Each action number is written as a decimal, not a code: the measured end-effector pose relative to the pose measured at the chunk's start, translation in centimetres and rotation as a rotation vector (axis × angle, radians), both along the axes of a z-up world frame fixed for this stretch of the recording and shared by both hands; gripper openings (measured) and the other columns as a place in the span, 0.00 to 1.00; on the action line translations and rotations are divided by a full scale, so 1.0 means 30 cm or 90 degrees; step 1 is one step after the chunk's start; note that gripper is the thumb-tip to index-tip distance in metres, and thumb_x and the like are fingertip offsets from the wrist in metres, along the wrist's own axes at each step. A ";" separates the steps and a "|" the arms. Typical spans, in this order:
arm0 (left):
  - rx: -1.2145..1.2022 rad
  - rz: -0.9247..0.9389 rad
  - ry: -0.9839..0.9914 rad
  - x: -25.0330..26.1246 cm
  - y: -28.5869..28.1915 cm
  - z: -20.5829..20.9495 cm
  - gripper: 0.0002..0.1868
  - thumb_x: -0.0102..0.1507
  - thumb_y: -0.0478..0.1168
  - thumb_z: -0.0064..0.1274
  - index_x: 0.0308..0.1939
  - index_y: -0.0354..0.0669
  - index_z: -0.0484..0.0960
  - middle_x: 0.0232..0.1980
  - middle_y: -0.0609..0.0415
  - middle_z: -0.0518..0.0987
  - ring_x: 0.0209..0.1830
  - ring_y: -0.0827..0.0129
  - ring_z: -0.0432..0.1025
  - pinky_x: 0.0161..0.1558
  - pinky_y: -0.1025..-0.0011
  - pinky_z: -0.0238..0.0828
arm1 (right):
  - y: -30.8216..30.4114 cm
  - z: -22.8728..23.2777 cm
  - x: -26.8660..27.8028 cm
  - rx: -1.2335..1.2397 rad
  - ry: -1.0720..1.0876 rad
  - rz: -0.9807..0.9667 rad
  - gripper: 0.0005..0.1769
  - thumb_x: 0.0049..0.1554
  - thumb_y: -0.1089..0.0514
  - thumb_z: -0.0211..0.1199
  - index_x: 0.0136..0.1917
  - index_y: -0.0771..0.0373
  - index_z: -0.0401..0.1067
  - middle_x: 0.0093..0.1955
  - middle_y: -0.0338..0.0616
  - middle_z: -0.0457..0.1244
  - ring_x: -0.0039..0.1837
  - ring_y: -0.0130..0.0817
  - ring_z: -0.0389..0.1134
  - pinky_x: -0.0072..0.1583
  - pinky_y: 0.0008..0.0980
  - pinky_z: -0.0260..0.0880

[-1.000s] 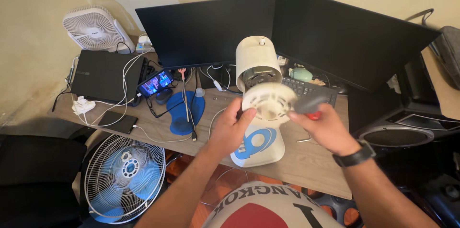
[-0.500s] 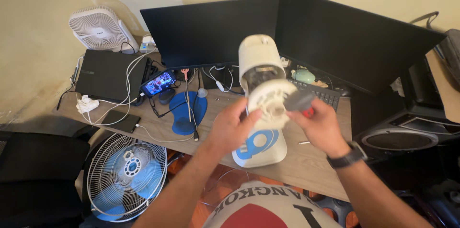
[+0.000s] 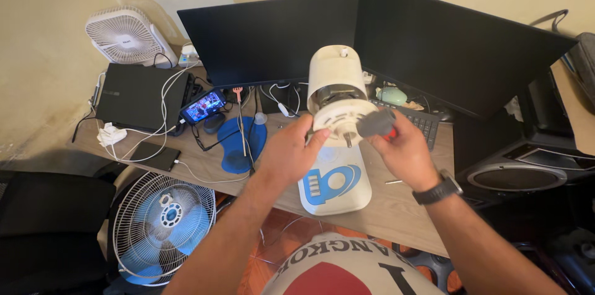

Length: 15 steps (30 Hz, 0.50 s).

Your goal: The person disassembles a white electric fan on a desk using a screwdriver. They remove the rear grille, unscrew the motor housing, and detach the fan blade assembly from the motor shaft.

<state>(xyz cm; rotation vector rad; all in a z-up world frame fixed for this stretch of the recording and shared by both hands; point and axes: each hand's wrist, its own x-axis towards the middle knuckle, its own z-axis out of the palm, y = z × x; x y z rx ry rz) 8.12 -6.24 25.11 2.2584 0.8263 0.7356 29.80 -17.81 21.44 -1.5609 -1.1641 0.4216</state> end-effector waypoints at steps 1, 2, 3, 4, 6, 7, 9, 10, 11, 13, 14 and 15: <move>0.013 0.007 0.018 0.007 0.017 -0.004 0.20 0.67 0.56 0.49 0.43 0.42 0.77 0.39 0.42 0.83 0.41 0.44 0.77 0.40 0.53 0.71 | 0.010 0.002 0.003 0.008 -0.009 -0.001 0.26 0.54 0.65 0.68 0.66 0.64 0.69 0.57 0.42 0.70 0.57 0.26 0.71 0.58 0.28 0.72; 0.028 0.014 0.036 0.012 0.030 -0.010 0.21 0.67 0.57 0.49 0.43 0.41 0.77 0.40 0.42 0.83 0.42 0.43 0.77 0.40 0.52 0.71 | 0.025 0.003 0.004 0.016 -0.018 -0.002 0.26 0.54 0.64 0.69 0.66 0.64 0.68 0.57 0.43 0.70 0.58 0.26 0.71 0.58 0.29 0.72; 0.043 0.024 0.046 0.016 0.037 -0.019 0.21 0.67 0.57 0.49 0.42 0.41 0.76 0.40 0.42 0.82 0.42 0.43 0.77 0.40 0.51 0.71 | 0.036 0.001 0.005 0.025 -0.027 -0.003 0.27 0.54 0.64 0.69 0.66 0.64 0.67 0.58 0.43 0.69 0.59 0.27 0.71 0.57 0.29 0.73; 0.059 0.034 0.056 0.023 0.043 -0.027 0.22 0.67 0.58 0.49 0.42 0.41 0.76 0.40 0.42 0.82 0.42 0.43 0.76 0.40 0.51 0.71 | 0.048 -0.002 0.005 0.016 -0.022 -0.017 0.27 0.54 0.64 0.69 0.66 0.65 0.66 0.57 0.43 0.69 0.57 0.27 0.71 0.56 0.29 0.73; 0.110 0.055 0.049 0.037 0.050 -0.041 0.22 0.67 0.58 0.49 0.42 0.41 0.76 0.40 0.42 0.82 0.41 0.43 0.76 0.39 0.50 0.71 | 0.067 -0.013 0.005 -0.005 -0.011 -0.045 0.27 0.54 0.64 0.69 0.65 0.65 0.65 0.56 0.44 0.70 0.53 0.29 0.71 0.54 0.30 0.73; 0.145 0.066 0.034 0.044 0.051 -0.047 0.22 0.66 0.58 0.50 0.43 0.40 0.76 0.40 0.42 0.82 0.40 0.43 0.76 0.37 0.51 0.71 | 0.070 -0.019 0.006 0.020 0.009 -0.035 0.26 0.55 0.64 0.68 0.65 0.65 0.64 0.56 0.44 0.69 0.54 0.28 0.72 0.54 0.30 0.74; 0.187 0.089 0.035 0.045 0.054 -0.050 0.22 0.65 0.58 0.51 0.42 0.40 0.77 0.39 0.43 0.81 0.39 0.45 0.77 0.36 0.51 0.71 | 0.081 -0.028 0.001 0.071 0.050 -0.009 0.23 0.57 0.64 0.65 0.64 0.65 0.63 0.56 0.45 0.69 0.55 0.28 0.72 0.55 0.29 0.75; 0.193 0.100 0.050 0.048 0.054 -0.048 0.22 0.65 0.58 0.52 0.40 0.41 0.76 0.37 0.45 0.81 0.38 0.46 0.77 0.36 0.52 0.71 | 0.083 -0.029 0.003 0.083 0.020 -0.018 0.23 0.57 0.63 0.66 0.63 0.65 0.64 0.56 0.46 0.69 0.55 0.29 0.72 0.55 0.29 0.75; 0.199 0.111 0.065 0.051 0.056 -0.043 0.22 0.65 0.58 0.53 0.38 0.42 0.76 0.35 0.46 0.81 0.37 0.47 0.77 0.36 0.52 0.71 | 0.086 -0.028 0.004 0.095 -0.010 -0.026 0.22 0.58 0.63 0.67 0.63 0.65 0.65 0.55 0.46 0.69 0.55 0.30 0.71 0.55 0.30 0.75; 0.227 0.120 0.060 0.054 0.061 -0.031 0.21 0.66 0.58 0.53 0.38 0.41 0.76 0.34 0.47 0.80 0.36 0.49 0.77 0.34 0.53 0.71 | 0.090 -0.026 0.004 0.091 -0.064 -0.053 0.21 0.57 0.63 0.68 0.62 0.65 0.66 0.54 0.46 0.69 0.54 0.31 0.71 0.54 0.30 0.74; 0.241 0.124 0.059 0.056 0.064 -0.024 0.21 0.66 0.57 0.53 0.39 0.41 0.77 0.33 0.48 0.79 0.35 0.49 0.76 0.33 0.53 0.71 | 0.095 -0.023 0.004 0.076 -0.086 -0.070 0.22 0.56 0.63 0.69 0.61 0.65 0.66 0.53 0.46 0.69 0.53 0.32 0.72 0.53 0.31 0.73; 0.233 0.129 0.072 0.060 0.067 -0.018 0.21 0.66 0.58 0.53 0.38 0.42 0.76 0.33 0.48 0.79 0.35 0.50 0.76 0.33 0.53 0.71 | 0.101 -0.020 0.004 0.062 -0.109 -0.087 0.22 0.55 0.63 0.69 0.61 0.65 0.67 0.52 0.46 0.70 0.52 0.33 0.72 0.53 0.31 0.72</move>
